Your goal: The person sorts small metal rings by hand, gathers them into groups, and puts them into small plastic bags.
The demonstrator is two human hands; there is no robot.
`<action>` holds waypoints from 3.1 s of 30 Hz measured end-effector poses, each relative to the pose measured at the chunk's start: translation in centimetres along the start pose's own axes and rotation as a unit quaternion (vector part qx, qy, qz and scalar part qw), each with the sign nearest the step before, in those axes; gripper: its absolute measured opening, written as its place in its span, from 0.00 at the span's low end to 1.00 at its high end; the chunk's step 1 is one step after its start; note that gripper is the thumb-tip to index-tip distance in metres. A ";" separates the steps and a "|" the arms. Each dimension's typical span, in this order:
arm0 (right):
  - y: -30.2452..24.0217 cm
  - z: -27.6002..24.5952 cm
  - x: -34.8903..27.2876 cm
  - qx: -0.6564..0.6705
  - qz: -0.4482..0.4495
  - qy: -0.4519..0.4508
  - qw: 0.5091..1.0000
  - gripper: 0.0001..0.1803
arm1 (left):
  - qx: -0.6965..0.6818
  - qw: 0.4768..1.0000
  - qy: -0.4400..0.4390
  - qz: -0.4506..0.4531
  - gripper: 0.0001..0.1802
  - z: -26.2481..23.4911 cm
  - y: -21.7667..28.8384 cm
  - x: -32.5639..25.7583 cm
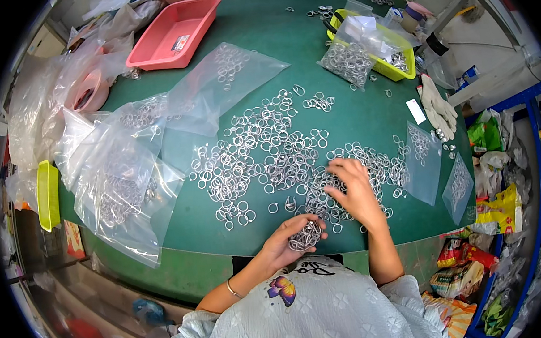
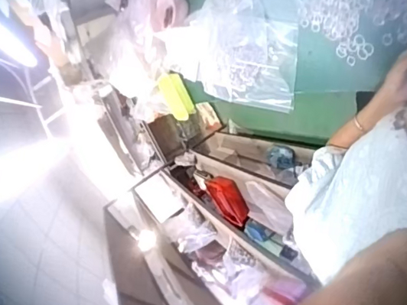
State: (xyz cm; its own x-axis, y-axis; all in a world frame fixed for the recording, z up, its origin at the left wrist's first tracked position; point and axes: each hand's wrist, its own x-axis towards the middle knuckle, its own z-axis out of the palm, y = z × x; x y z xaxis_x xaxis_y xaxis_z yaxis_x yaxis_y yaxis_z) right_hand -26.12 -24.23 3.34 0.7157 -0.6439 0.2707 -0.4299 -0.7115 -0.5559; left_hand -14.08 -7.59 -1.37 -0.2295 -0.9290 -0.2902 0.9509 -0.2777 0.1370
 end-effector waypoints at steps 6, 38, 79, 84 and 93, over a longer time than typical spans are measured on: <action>0.7 0.3 -0.1 -0.026 0.008 0.038 0.999 0.11 | 0.000 1.000 0.006 0.000 0.16 -0.1 0.1 -0.2; 1.0 0.9 -1.5 0.338 0.191 0.040 0.921 0.05 | 0.000 1.000 0.004 -0.003 0.16 -0.3 0.0 -0.2; 1.8 1.3 0.4 -0.060 0.010 0.088 0.994 0.07 | -0.024 0.997 -0.070 0.028 0.15 -0.5 0.1 -0.2; 1.7 0.5 0.1 0.428 0.173 0.063 0.885 0.07 | -0.026 0.998 -0.054 0.023 0.14 -0.4 0.3 -0.3; 1.8 -0.5 1.7 0.521 0.263 -0.032 0.811 0.12 | -0.020 0.998 -0.051 0.023 0.14 -0.4 0.3 -0.3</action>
State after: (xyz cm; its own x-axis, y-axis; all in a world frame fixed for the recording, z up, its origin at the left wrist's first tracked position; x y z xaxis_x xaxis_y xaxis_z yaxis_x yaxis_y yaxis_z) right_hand -26.01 -26.74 3.19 0.6255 -0.7419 -0.2414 -0.0093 0.3023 -0.9532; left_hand -13.61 -7.29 -1.57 -0.2029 -0.9614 -0.1860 0.9680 -0.2256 0.1101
